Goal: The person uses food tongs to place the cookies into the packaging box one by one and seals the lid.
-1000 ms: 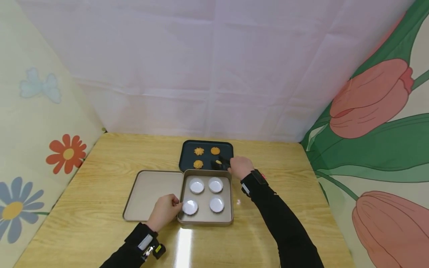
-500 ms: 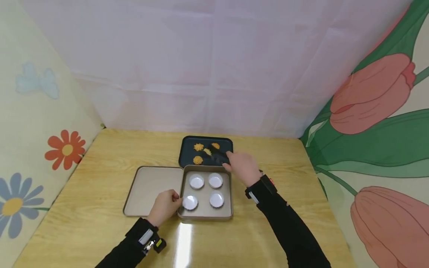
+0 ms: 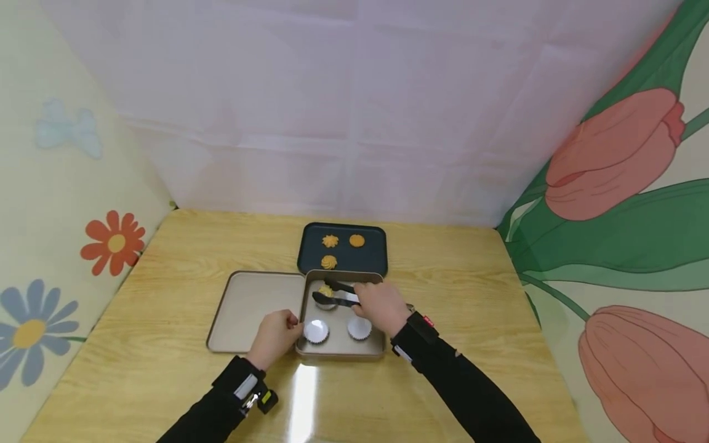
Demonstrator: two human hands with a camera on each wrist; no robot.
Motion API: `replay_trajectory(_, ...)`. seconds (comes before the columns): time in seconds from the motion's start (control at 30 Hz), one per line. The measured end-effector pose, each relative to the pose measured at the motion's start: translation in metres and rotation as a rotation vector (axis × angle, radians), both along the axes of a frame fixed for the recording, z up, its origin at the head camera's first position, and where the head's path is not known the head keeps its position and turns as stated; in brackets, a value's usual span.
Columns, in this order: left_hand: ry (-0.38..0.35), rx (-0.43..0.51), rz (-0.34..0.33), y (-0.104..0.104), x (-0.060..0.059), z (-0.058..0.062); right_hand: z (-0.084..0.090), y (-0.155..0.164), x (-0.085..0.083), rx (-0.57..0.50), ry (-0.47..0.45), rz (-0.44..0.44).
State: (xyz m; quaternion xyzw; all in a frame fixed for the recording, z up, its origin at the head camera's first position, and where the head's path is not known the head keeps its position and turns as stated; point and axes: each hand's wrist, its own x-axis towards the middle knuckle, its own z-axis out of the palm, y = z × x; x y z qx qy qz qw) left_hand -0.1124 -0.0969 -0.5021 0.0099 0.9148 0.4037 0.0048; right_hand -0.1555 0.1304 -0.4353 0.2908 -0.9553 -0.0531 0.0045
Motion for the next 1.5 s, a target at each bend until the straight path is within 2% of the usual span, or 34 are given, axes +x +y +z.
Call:
replay_trajectory(0.27, 0.052, -0.017, 0.022, -0.002, -0.002, 0.001, -0.001, -0.006, -0.003, -0.039, -0.028, -0.016)
replay_trajectory(0.53, 0.026, -0.023, 0.031, -0.005, -0.002, 0.002, 0.001, -0.01, -0.005, -0.016, -0.073, -0.041)
replay_trajectory(0.67, 0.024, -0.02, 0.031, -0.006, -0.002, 0.001, 0.008, -0.011, -0.008, -0.061, -0.109, -0.061)
replay_trajectory(0.77, 0.027, -0.02, 0.039, -0.006, -0.002, 0.001, 0.016, -0.011, -0.017, -0.117, -0.109, -0.087)
replay_trajectory(0.93, 0.035, -0.016, 0.043, -0.004, 0.0, 0.0, 0.022, -0.01, -0.047, -0.119, -0.018, -0.07)
replay_trajectory(1.0, 0.029, -0.011, 0.036, -0.002, 0.002, -0.002, 0.022, -0.01, -0.059, -0.094, -0.024, -0.057)
replay_trajectory(1.13, 0.012, -0.005, 0.022, 0.002, 0.004, -0.005, 0.018, -0.011, -0.077, -0.054, -0.094, -0.048)
replay_trajectory(1.3, 0.037, -0.016, 0.015, 0.004, 0.006, -0.006, 0.012, -0.017, -0.089, -0.009, -0.167, -0.076)
replay_trajectory(1.5, 0.071, -0.023, 0.014, 0.003, 0.004, -0.004, 0.006, -0.022, -0.093, 0.028, -0.126, -0.07)
